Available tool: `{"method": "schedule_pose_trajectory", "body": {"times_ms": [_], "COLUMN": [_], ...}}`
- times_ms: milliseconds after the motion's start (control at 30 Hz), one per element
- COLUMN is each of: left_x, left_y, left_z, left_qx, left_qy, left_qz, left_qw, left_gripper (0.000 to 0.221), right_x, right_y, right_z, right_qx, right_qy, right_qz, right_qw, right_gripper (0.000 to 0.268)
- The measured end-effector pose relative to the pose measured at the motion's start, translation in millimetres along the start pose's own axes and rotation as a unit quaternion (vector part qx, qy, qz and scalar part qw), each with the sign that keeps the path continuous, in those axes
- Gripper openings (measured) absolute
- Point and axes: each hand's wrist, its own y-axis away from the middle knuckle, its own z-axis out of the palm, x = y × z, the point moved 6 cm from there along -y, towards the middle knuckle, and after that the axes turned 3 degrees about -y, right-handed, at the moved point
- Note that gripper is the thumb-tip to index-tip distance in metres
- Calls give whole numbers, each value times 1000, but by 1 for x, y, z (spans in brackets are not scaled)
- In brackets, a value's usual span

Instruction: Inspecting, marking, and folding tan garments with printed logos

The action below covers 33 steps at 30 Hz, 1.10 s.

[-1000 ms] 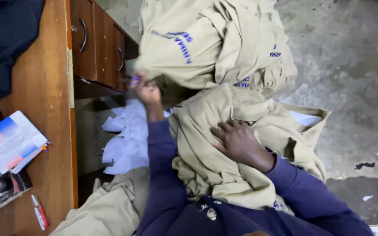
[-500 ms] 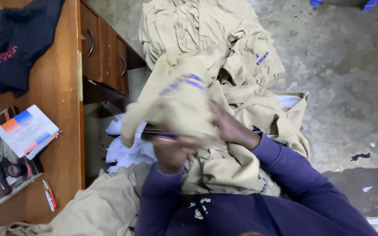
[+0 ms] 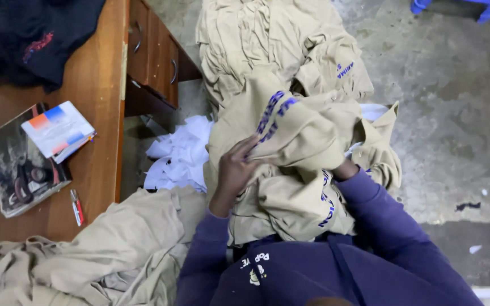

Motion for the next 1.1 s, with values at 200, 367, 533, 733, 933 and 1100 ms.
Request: {"method": "schedule_pose_trajectory", "body": {"times_ms": [200, 367, 533, 733, 933, 1100], "left_x": [-88, 105, 163, 107, 112, 123], "left_y": [60, 97, 57, 110, 106, 104], "left_z": [-137, -179, 9, 139, 131, 124], "left_qx": [294, -264, -413, -428, -464, -476], "left_qy": [-217, -54, 159, 218, 282, 246], "left_qz": [132, 197, 151, 53, 139, 204], "left_qw": [921, 943, 884, 875, 828, 820], "left_gripper": [18, 82, 29, 34, 35, 46], "right_x": [-19, -136, -77, 42, 63, 18], "right_y": [-39, -71, -51, 101, 254, 209], "right_z": [-31, -145, -111, -83, -51, -26], "right_qx": [8, 75, 94, 206, 278, 212], "right_qy": [13, -108, -224, -429, -532, -423], "right_qz": [-26, -185, -110, 133, 357, 381], "right_qw": [1000, 974, 964, 870, 715, 794], "right_gripper": [70, 28, 43, 55, 78, 111]}}
